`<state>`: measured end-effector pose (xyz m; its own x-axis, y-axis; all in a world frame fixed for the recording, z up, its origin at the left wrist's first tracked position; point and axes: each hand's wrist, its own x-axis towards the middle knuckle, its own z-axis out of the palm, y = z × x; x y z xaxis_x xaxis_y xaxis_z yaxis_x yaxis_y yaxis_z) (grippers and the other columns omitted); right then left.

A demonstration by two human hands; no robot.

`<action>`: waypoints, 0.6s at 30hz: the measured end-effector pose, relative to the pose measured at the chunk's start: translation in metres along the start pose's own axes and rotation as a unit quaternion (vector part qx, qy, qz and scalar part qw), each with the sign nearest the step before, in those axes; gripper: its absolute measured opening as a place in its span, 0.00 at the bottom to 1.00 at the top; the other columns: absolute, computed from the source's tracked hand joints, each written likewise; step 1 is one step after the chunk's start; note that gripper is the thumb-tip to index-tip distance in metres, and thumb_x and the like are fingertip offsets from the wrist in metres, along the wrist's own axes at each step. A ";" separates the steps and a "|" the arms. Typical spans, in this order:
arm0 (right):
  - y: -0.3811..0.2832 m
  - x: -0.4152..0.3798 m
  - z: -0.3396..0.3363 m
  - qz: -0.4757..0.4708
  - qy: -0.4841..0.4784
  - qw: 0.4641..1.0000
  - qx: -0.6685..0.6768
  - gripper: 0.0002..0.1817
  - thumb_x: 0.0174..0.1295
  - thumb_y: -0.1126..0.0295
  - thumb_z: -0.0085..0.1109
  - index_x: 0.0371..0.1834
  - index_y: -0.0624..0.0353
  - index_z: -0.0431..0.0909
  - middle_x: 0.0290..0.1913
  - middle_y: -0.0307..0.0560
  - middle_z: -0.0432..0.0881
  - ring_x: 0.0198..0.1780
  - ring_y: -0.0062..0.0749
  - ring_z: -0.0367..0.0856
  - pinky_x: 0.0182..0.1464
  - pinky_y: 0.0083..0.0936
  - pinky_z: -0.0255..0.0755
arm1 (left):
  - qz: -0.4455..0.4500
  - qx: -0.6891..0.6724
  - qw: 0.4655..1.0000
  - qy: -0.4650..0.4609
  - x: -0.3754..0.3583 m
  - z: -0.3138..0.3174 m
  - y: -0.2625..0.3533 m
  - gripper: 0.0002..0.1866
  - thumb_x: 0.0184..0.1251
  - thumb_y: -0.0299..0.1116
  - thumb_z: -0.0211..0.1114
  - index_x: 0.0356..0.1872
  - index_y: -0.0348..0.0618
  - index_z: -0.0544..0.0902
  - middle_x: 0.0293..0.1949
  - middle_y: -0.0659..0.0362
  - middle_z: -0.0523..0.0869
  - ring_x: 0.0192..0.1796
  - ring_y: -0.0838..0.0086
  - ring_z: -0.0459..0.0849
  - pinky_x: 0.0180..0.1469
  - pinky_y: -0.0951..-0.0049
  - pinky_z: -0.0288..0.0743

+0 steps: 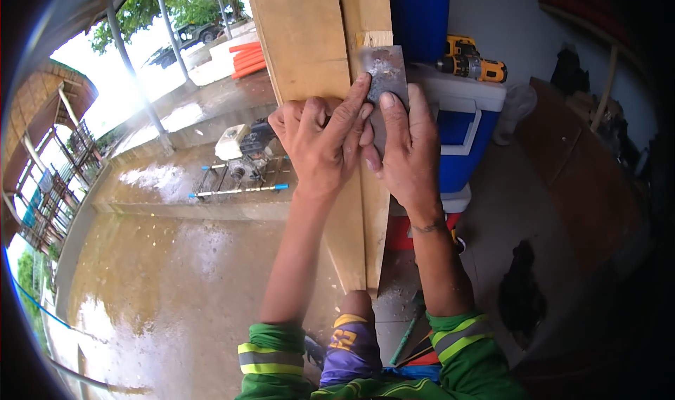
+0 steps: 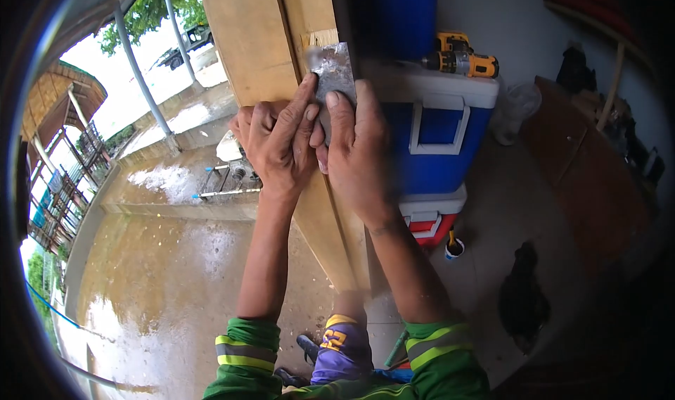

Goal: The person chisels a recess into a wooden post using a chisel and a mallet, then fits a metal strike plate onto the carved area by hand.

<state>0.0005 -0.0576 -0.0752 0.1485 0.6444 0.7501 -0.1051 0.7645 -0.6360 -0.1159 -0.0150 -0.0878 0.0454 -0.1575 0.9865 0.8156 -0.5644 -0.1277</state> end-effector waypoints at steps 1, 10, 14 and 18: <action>-0.001 -0.001 0.000 0.006 -0.004 1.000 0.008 0.12 0.81 0.65 0.45 0.40 0.60 0.71 0.23 0.35 0.73 0.16 0.14 0.66 0.15 0.18 0.57 | 0.000 -0.002 1.000 0.001 -0.001 0.000 -0.001 0.21 0.56 0.38 0.75 0.54 0.60 0.90 0.25 0.68 0.68 0.33 0.74 0.68 0.43 0.69 0.56; 0.000 0.001 -0.003 0.002 -0.033 0.999 0.014 0.13 0.81 0.64 0.43 0.42 0.60 0.72 0.24 0.36 0.74 0.16 0.13 0.65 0.15 0.16 0.57 | -0.002 0.006 1.000 0.005 -0.001 -0.002 0.002 0.21 0.56 0.38 0.75 0.54 0.60 0.90 0.26 0.68 0.69 0.33 0.74 0.68 0.43 0.69 0.56; -0.001 -0.002 -0.006 0.022 -0.036 0.999 0.019 0.13 0.81 0.64 0.44 0.42 0.60 0.72 0.25 0.36 0.73 0.17 0.13 0.65 0.15 0.17 0.57 | 0.012 0.006 1.000 0.018 -0.002 0.001 0.000 0.21 0.56 0.39 0.75 0.54 0.60 0.91 0.26 0.68 0.68 0.33 0.74 0.68 0.43 0.69 0.56; -0.002 0.001 -0.003 0.010 -0.023 1.000 0.011 0.12 0.81 0.64 0.44 0.42 0.60 0.72 0.25 0.36 0.73 0.17 0.13 0.64 0.15 0.18 0.57 | 0.011 0.016 1.000 0.019 0.000 0.001 0.001 0.21 0.56 0.39 0.75 0.54 0.60 0.91 0.26 0.67 0.68 0.33 0.74 0.68 0.43 0.70 0.56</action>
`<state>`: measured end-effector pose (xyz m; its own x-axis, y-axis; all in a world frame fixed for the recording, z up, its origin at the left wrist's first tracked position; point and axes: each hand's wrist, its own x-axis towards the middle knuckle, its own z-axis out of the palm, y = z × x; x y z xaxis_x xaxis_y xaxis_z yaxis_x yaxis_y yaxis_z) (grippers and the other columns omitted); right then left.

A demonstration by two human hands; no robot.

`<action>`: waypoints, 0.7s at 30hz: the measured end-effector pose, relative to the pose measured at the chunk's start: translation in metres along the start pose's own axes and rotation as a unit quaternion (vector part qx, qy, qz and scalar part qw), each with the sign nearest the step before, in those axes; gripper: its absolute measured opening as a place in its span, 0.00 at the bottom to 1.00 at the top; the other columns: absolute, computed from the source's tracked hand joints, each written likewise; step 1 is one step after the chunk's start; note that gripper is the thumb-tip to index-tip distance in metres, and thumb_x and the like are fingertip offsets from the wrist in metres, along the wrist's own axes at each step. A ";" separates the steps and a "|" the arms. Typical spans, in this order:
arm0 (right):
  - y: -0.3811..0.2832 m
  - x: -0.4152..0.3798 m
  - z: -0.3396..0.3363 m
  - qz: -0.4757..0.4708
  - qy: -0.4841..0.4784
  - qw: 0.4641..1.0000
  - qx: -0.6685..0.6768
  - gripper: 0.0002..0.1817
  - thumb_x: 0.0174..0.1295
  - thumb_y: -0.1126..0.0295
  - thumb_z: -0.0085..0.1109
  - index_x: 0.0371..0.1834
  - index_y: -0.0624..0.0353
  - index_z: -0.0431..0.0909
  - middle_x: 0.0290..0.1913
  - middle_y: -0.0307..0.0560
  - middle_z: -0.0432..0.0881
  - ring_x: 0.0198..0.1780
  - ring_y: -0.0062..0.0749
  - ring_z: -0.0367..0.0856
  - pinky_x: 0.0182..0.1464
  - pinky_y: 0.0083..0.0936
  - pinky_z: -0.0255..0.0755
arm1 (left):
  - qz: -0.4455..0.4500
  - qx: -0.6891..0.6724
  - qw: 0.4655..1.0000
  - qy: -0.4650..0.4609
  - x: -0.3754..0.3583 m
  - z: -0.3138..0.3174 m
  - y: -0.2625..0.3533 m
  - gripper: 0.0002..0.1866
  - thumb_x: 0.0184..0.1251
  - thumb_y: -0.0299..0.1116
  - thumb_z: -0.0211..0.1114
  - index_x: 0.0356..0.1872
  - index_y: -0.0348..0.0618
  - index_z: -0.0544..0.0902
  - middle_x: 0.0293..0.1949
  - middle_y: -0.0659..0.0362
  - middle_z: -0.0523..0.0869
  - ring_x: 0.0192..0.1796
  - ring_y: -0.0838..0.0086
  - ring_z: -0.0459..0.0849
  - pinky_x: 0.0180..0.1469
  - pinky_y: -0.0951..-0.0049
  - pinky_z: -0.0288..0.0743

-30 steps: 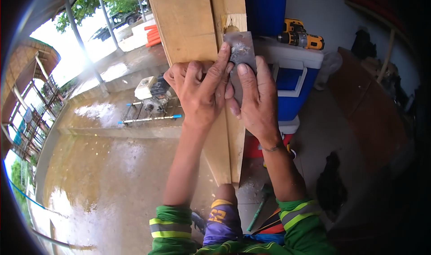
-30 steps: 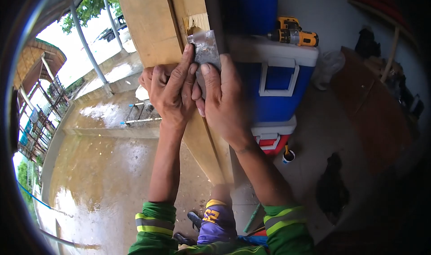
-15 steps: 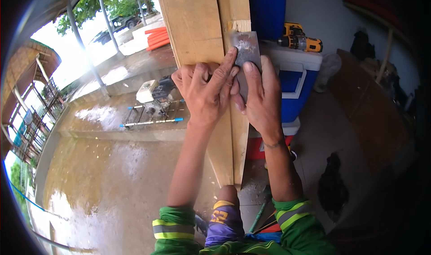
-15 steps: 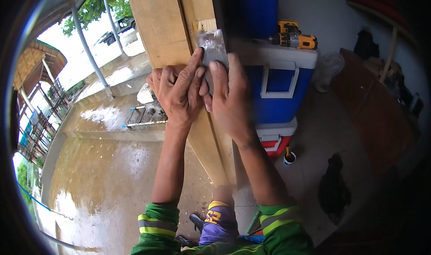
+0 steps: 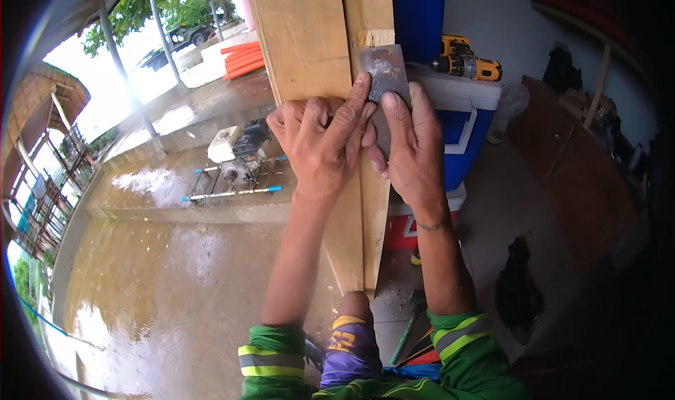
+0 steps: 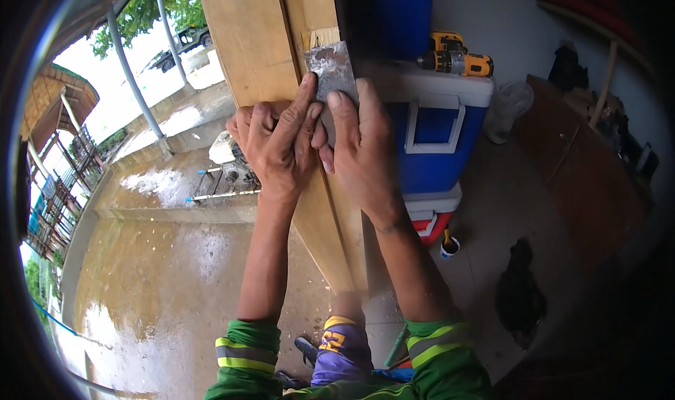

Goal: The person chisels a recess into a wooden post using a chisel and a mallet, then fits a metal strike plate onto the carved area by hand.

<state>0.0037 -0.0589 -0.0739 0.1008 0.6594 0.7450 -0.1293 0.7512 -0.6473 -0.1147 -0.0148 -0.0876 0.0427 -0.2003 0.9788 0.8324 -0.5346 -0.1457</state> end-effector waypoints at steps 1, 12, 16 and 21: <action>0.000 0.001 0.000 -0.005 0.002 1.000 -0.012 0.12 0.81 0.65 0.44 0.42 0.61 0.72 0.25 0.36 0.73 0.17 0.13 0.64 0.16 0.18 0.57 | -0.002 0.002 1.000 -0.001 0.000 0.000 0.000 0.21 0.56 0.39 0.75 0.54 0.60 0.91 0.26 0.67 0.68 0.33 0.74 0.68 0.43 0.70 0.56; -0.016 0.026 0.020 -0.001 0.028 1.000 0.007 0.13 0.80 0.60 0.46 0.40 0.58 0.69 0.23 0.37 0.72 0.15 0.17 0.64 0.15 0.19 0.56 | -0.047 -0.045 0.998 0.020 0.001 0.000 -0.001 0.20 0.67 0.24 0.64 0.59 0.49 0.86 0.32 0.61 0.81 0.36 0.67 0.74 0.46 0.67 0.65; 0.000 -0.040 -0.012 0.066 0.122 0.979 0.151 0.15 0.80 0.53 0.43 0.49 0.54 0.66 0.24 0.40 0.72 0.16 0.22 0.67 0.16 0.19 0.58 | -0.045 -0.013 0.999 -0.015 0.003 -0.006 -0.002 0.22 0.65 0.28 0.68 0.61 0.48 0.84 0.36 0.59 0.83 0.40 0.66 0.75 0.49 0.67 0.66; 0.066 -0.181 -0.075 0.214 0.192 0.958 0.016 0.17 0.80 0.54 0.44 0.50 0.58 0.67 0.22 0.43 0.72 0.15 0.26 0.68 0.16 0.22 0.60 | -0.018 0.040 0.999 0.006 0.034 -0.004 0.006 0.27 0.59 0.40 0.75 0.62 0.55 0.84 0.39 0.61 0.80 0.42 0.67 0.76 0.47 0.65 0.67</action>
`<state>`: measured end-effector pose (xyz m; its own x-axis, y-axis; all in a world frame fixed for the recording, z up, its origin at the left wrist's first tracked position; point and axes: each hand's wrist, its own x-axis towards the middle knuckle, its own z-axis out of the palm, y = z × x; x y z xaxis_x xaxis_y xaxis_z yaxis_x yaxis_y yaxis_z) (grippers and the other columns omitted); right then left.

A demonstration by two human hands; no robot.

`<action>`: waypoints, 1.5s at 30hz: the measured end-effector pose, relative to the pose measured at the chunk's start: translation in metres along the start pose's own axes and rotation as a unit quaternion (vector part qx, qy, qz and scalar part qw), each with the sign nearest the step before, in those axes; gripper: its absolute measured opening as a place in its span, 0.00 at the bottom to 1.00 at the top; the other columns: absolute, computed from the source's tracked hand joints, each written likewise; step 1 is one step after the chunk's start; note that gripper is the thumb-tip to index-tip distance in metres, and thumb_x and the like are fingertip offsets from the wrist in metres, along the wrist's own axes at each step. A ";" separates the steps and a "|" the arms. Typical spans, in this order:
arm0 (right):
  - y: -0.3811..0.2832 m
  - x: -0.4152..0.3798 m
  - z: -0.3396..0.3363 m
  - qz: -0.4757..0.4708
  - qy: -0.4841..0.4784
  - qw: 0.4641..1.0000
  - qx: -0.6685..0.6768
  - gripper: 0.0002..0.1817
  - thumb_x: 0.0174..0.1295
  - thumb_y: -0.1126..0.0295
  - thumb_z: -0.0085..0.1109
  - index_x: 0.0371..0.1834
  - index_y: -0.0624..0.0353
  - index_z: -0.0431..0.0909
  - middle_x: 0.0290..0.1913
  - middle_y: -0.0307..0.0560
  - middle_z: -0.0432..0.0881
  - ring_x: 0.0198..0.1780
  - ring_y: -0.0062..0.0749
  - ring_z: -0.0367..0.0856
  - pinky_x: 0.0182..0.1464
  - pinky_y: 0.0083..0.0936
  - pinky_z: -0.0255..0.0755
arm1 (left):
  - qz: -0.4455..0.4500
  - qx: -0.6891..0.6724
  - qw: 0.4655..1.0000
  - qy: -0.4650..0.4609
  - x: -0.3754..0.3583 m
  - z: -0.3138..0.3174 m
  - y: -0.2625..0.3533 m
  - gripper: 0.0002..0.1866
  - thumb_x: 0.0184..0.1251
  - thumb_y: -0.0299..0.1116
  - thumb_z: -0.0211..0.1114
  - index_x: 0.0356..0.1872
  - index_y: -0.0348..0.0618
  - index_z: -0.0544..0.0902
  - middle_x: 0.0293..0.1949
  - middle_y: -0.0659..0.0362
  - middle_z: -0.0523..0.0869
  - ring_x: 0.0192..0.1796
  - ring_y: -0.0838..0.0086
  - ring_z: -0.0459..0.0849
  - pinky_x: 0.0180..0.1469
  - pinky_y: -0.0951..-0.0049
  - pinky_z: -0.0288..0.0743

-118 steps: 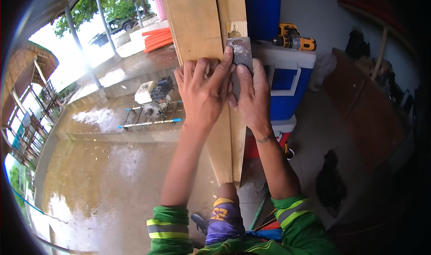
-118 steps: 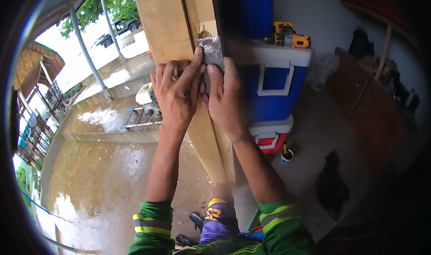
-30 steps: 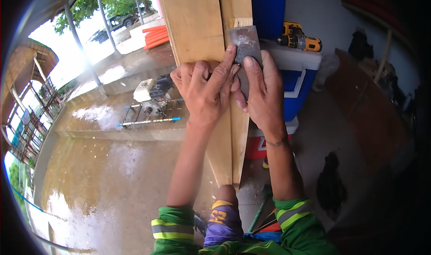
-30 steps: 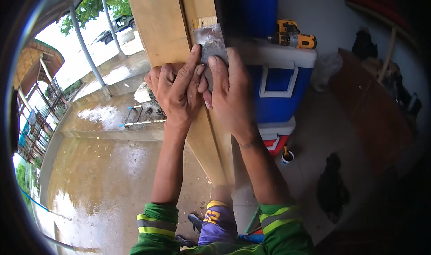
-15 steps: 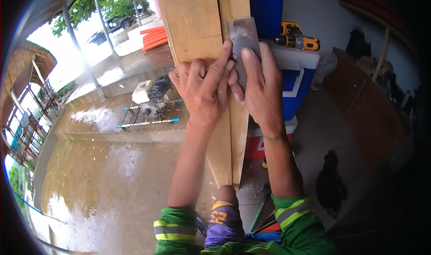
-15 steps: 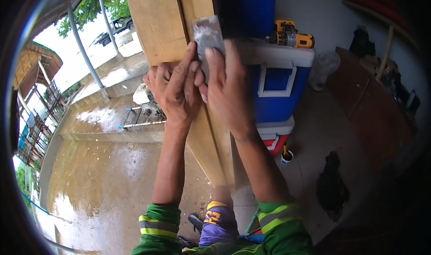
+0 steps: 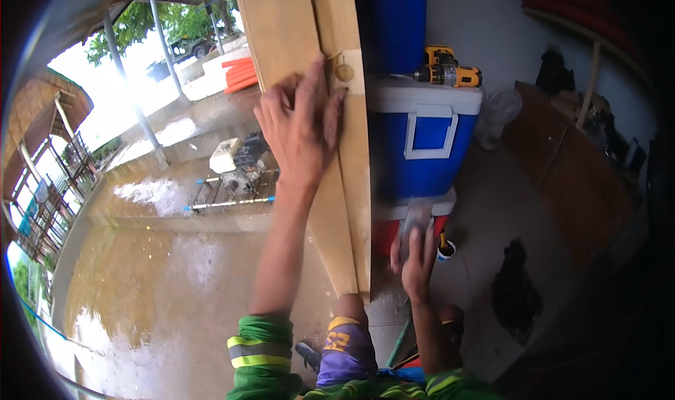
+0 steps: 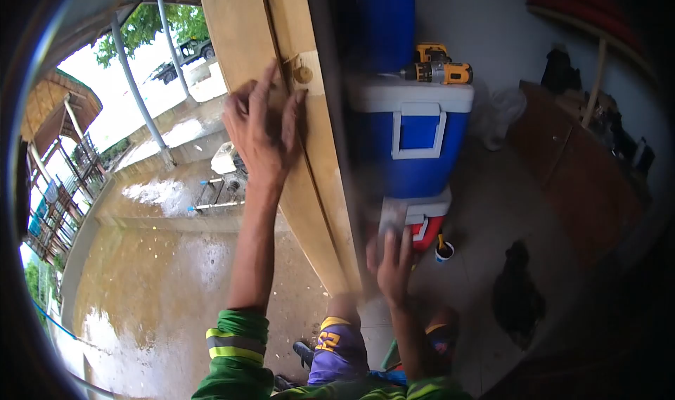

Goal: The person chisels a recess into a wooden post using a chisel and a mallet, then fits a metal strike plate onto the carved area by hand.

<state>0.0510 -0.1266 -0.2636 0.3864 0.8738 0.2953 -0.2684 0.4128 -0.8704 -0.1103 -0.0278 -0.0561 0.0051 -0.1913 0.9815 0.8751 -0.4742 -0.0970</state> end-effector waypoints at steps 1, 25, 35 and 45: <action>0.034 -0.025 -0.026 0.050 0.004 0.998 -0.032 0.18 0.79 0.53 0.45 0.52 0.59 0.67 0.24 0.45 0.74 0.16 0.27 0.70 0.18 0.24 0.62 | 0.016 0.004 1.000 -0.004 0.012 0.003 -0.004 0.25 0.60 0.40 0.75 0.61 0.55 0.84 0.40 0.61 0.80 0.42 0.66 0.76 0.48 0.65 0.67; 0.371 -0.250 -0.283 0.023 -0.012 0.858 -0.513 0.22 0.75 0.59 0.51 0.61 0.67 0.71 0.28 0.54 0.82 0.21 0.43 0.82 0.23 0.38 0.75 | 0.176 0.035 0.977 -0.113 0.060 -0.013 -0.009 0.13 0.58 0.29 0.74 0.45 0.50 0.86 0.42 0.60 0.83 0.43 0.63 0.80 0.46 0.63 0.76; 0.423 -0.261 -0.308 0.122 -0.039 0.877 -0.463 0.19 0.76 0.60 0.49 0.62 0.61 0.69 0.20 0.44 0.79 0.12 0.30 0.75 0.14 0.30 0.68 | 0.152 0.052 0.980 -0.118 0.064 0.004 0.005 0.13 0.55 0.30 0.69 0.43 0.46 0.80 0.42 0.54 0.79 0.47 0.57 0.76 0.48 0.60 0.72; 0.319 -0.237 -0.265 0.308 -0.036 0.882 -0.354 0.15 0.77 0.62 0.48 0.57 0.59 0.69 0.20 0.43 0.79 0.13 0.29 0.75 0.12 0.28 0.67 | 0.189 -0.060 0.969 -0.146 0.023 -0.017 0.008 0.12 0.55 0.29 0.71 0.40 0.45 0.81 0.41 0.56 0.81 0.45 0.59 0.78 0.48 0.61 0.76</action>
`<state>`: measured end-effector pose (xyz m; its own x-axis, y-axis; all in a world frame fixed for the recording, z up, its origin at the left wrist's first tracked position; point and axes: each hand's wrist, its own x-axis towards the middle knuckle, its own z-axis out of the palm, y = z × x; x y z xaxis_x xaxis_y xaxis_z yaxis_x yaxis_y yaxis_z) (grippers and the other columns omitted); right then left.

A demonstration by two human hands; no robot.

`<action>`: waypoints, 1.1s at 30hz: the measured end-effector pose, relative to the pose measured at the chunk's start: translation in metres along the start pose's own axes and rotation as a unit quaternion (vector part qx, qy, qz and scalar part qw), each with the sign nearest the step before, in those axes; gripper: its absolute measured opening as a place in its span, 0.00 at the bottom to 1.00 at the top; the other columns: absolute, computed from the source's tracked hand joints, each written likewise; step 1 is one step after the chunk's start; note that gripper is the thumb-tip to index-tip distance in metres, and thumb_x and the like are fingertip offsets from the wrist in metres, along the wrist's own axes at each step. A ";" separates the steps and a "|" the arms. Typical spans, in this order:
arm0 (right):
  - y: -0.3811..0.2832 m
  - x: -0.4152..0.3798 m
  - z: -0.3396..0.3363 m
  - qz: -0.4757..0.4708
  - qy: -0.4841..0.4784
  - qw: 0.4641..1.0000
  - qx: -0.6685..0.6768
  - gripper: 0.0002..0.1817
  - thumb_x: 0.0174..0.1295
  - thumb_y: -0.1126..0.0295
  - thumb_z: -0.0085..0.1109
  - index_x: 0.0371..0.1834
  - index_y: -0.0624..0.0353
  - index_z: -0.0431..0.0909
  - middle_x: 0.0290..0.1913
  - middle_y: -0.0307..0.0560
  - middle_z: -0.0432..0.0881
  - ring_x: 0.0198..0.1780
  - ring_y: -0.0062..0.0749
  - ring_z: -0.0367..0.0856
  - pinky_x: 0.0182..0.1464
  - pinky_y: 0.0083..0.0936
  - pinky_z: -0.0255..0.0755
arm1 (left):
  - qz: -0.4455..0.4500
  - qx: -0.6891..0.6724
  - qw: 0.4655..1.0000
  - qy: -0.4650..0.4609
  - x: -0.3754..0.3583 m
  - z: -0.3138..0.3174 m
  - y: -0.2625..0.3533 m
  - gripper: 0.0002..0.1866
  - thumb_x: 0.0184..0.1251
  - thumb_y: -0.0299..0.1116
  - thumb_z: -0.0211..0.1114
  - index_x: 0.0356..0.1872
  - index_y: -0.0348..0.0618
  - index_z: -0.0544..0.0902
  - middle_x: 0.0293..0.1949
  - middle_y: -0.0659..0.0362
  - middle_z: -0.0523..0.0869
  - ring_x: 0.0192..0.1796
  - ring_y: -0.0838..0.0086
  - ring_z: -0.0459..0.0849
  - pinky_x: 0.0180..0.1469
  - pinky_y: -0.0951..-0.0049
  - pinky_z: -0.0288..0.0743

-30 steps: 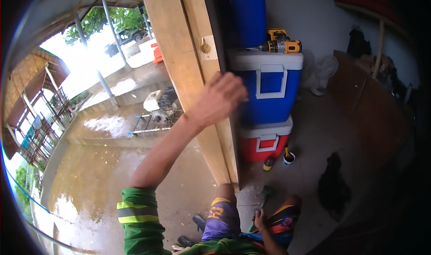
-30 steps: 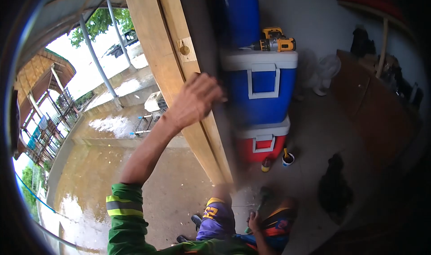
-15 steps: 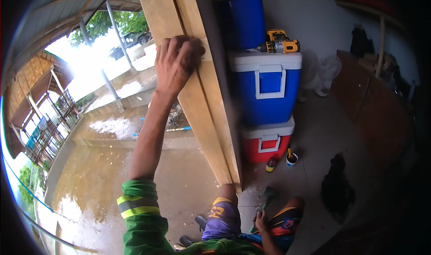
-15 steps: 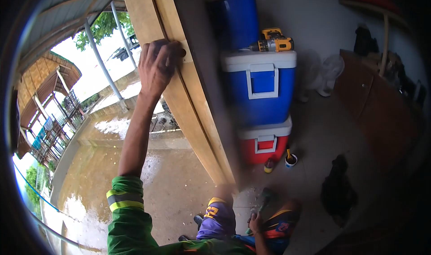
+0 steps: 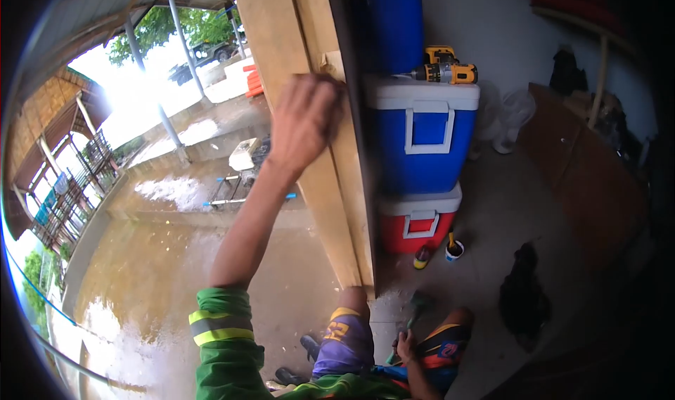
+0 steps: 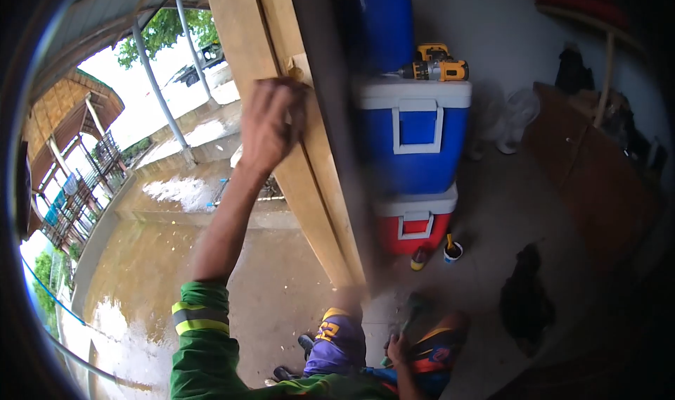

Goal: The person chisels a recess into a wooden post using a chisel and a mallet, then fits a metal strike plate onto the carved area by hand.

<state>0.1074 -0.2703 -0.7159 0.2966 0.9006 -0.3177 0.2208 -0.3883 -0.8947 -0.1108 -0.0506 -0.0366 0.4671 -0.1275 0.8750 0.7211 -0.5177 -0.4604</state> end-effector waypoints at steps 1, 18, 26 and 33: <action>0.010 0.009 0.003 -0.031 0.018 0.999 -0.016 0.16 0.77 0.62 0.48 0.59 0.59 0.68 0.20 0.43 0.79 0.13 0.29 0.75 0.12 0.28 0.67 | -0.017 0.032 0.999 0.036 0.010 0.000 -0.004 0.13 0.55 0.29 0.72 0.41 0.46 0.81 0.41 0.58 0.81 0.45 0.60 0.79 0.47 0.63 0.76; -0.062 -0.017 -0.011 0.090 -0.015 0.977 0.192 0.14 0.77 0.60 0.48 0.58 0.52 0.64 0.22 0.42 0.75 0.14 0.26 0.71 0.12 0.26 0.63 | 0.084 0.069 0.993 -0.049 0.036 -0.011 -0.038 0.13 0.53 0.30 0.69 0.41 0.43 0.81 0.40 0.57 0.81 0.49 0.61 0.78 0.51 0.62 0.79; -0.346 -0.007 -0.103 -0.242 -0.058 0.932 0.263 0.14 0.80 0.60 0.43 0.58 0.57 0.69 0.34 0.44 0.81 0.22 0.21 0.74 0.20 0.18 0.65 | 0.035 -0.219 0.947 -0.234 -0.015 -0.017 0.008 0.07 0.65 0.36 0.68 0.35 0.43 0.85 0.38 0.56 0.86 0.42 0.58 0.84 0.47 0.62 0.81; -0.576 -0.057 -0.125 -0.448 -0.077 0.852 0.259 0.11 0.82 0.61 0.39 0.50 0.57 0.66 0.27 0.42 0.77 0.18 0.20 0.71 0.17 0.18 0.63 | -0.138 -0.209 0.960 -0.127 -0.029 -0.033 0.010 0.05 0.65 0.31 0.70 0.40 0.46 0.89 0.37 0.55 0.87 0.38 0.57 0.82 0.52 0.58 0.76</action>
<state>0.0792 -0.1229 -0.1434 0.0898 0.8210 0.5638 -0.1576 0.5706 -0.8059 -0.1343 -0.0801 -0.0611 0.4353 0.2457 0.8661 0.5920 -0.8029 -0.0697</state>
